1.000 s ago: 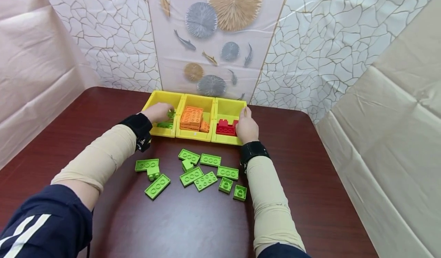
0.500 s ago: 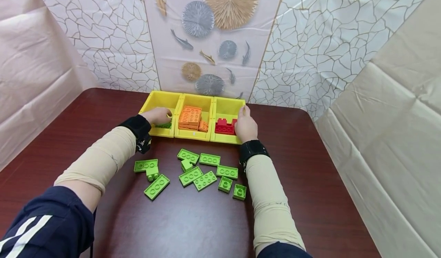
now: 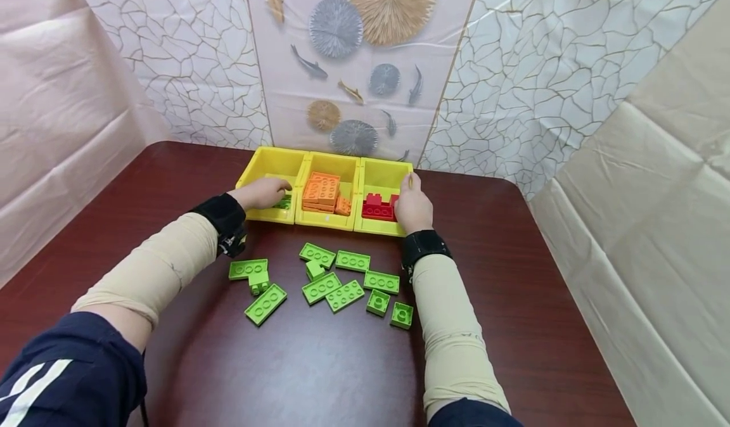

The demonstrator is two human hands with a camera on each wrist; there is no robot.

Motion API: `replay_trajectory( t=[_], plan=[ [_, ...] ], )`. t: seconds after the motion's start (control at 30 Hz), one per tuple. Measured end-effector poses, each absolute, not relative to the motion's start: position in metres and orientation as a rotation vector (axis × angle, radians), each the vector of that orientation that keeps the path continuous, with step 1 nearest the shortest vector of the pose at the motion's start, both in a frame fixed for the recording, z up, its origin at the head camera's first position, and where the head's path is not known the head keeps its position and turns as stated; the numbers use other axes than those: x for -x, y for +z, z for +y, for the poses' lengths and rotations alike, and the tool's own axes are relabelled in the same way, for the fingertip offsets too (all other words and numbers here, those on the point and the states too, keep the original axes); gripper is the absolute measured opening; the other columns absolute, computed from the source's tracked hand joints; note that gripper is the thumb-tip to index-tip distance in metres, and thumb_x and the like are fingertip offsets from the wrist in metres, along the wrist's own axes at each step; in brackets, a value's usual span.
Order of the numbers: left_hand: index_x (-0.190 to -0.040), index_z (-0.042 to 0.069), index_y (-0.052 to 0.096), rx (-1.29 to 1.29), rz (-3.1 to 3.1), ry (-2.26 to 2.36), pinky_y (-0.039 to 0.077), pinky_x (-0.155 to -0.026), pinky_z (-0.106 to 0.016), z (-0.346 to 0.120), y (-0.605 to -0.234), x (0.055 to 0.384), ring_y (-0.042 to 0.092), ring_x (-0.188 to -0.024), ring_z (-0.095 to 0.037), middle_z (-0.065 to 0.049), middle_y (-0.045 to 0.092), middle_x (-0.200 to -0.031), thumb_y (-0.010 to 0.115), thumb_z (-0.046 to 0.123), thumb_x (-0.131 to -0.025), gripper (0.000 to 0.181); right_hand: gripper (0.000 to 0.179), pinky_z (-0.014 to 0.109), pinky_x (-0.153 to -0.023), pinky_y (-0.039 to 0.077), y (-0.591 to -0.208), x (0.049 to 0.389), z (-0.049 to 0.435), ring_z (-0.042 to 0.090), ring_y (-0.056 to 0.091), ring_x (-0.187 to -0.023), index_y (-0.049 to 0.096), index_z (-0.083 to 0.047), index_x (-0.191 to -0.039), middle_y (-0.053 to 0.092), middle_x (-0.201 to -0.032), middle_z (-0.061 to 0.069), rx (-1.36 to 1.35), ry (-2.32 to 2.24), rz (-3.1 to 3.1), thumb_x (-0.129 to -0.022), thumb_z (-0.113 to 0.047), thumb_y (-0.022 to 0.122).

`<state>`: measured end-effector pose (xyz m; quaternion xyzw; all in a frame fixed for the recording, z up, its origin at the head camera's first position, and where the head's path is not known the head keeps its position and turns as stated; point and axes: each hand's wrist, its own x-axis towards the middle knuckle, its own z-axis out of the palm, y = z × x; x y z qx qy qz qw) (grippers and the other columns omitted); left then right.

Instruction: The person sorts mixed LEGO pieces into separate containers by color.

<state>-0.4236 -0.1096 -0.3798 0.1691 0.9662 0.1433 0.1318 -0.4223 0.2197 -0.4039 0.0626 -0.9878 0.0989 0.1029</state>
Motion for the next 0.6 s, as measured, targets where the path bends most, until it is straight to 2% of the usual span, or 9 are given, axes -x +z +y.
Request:
replay_trajectory(
  t=[0.2,0.37,0.6],
  plan=[
    [-0.124,-0.002,0.055,-0.737,2.971,0.406,0.035,-0.099,-0.042,-0.122,-0.371,0.388,0.047,-0.117,-0.030,-0.019,0.053,-0.123,0.041,0.009,-0.095,0.034,0.059,0.042,-0.075,0.050,-0.404,0.423,0.220,0.030,0.055,-0.070,0.028,0.003,-0.144,0.024,-0.146,0.018,-0.186,0.316,-2.926,-0.093,-0.012,0.052],
    [-0.118,0.002,0.060,-1.001,3.012,0.407,0.043,-0.087,-0.040,-0.140,-0.369,0.346,0.052,-0.101,-0.025,-0.012,0.055,-0.109,0.049,0.010,-0.094,0.028,0.060,0.043,-0.078,0.049,-0.404,0.426,0.220,0.031,0.055,-0.075,0.027,0.003,-0.144,0.024,-0.146,0.018,-0.185,0.325,-2.924,-0.092,-0.013,0.053],
    [-0.115,0.005,0.062,-1.092,2.910,0.359,0.047,-0.083,-0.038,-0.162,-0.382,0.308,0.055,-0.096,-0.020,-0.006,0.058,-0.105,0.056,0.014,-0.091,0.026,0.060,0.044,-0.075,0.050,-0.405,0.426,0.220,0.032,0.055,-0.072,0.027,0.003,-0.144,0.024,-0.146,0.019,-0.192,0.346,-2.914,-0.093,-0.013,0.053]
  ],
)
